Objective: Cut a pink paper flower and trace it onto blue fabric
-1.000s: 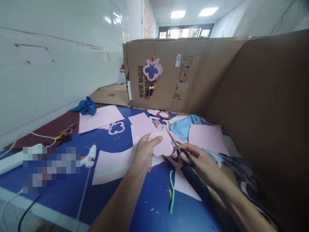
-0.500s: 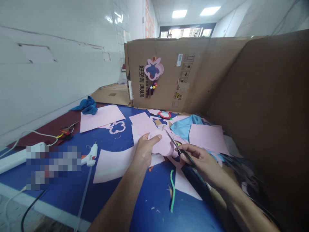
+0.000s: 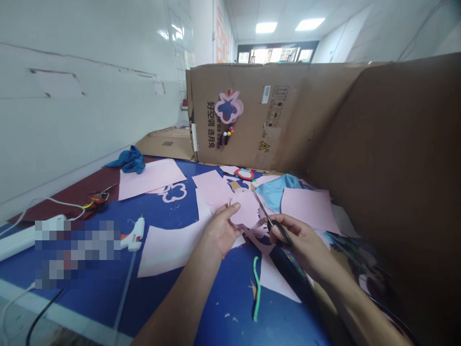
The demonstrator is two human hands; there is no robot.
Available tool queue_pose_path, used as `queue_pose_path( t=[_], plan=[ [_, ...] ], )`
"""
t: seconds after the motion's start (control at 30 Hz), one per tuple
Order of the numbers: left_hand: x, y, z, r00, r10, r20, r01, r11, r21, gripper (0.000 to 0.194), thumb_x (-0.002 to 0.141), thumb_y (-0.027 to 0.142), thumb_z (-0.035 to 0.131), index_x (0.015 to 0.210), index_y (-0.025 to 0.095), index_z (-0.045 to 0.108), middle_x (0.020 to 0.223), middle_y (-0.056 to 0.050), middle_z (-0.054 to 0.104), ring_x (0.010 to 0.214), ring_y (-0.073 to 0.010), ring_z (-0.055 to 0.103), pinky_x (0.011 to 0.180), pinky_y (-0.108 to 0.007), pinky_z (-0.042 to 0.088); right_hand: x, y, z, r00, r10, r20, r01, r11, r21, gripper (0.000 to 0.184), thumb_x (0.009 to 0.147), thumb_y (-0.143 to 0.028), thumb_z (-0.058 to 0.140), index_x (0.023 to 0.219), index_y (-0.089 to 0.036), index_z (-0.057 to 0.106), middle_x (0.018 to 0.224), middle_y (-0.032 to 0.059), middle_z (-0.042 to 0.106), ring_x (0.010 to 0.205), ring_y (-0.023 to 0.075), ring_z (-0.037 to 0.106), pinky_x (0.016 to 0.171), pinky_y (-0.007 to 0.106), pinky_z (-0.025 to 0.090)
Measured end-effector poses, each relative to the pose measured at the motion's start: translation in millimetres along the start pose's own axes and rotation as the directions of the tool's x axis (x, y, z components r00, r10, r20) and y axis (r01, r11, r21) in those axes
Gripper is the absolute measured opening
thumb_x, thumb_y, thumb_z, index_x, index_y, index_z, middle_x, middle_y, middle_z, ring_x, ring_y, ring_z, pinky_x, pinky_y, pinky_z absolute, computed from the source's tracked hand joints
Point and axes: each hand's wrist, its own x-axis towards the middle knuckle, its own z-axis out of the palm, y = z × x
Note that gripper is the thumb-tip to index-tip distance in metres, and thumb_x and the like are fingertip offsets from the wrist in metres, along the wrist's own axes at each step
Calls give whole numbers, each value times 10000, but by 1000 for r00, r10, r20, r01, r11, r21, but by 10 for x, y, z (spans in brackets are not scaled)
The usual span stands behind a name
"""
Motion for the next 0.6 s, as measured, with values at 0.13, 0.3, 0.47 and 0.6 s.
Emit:
queue_pose_path(
  t=[0.13,0.3,0.47,0.6],
  plan=[
    [14,-56,15,992,-127,-18,126,990,-71,203,836,188,815,1023,157,743,971,-98,798,771,-187,738,658,-284,584,8,17,-4,998,17,-58,-13,997,72,442,864,-564,855,1099,-203,756,791,16,650,747,164,545,646,266,390],
    [13,-134,42,992,-124,-9,122,984,-134,213,786,124,849,969,143,743,942,-90,793,730,-150,710,562,-216,492,6,-30,50,996,19,-86,-12,997,76,471,830,-593,870,1064,-200,758,768,15,647,711,162,542,621,266,400],
    [-24,-136,68,998,55,-8,-55,998,-40,358,677,106,892,1003,161,755,1004,-86,809,794,-172,729,653,-247,528,10,-49,111,996,12,-89,-6,997,74,496,798,-596,893,1052,-192,758,757,18,644,701,169,549,634,286,413],
    [-57,-95,87,985,169,25,-170,985,14,504,631,177,929,1102,172,749,1093,-102,811,900,-220,751,779,-328,591,8,-31,110,997,12,-81,-6,997,71,477,811,-588,887,1034,-188,753,757,20,641,703,167,538,636,288,394]
  ],
)
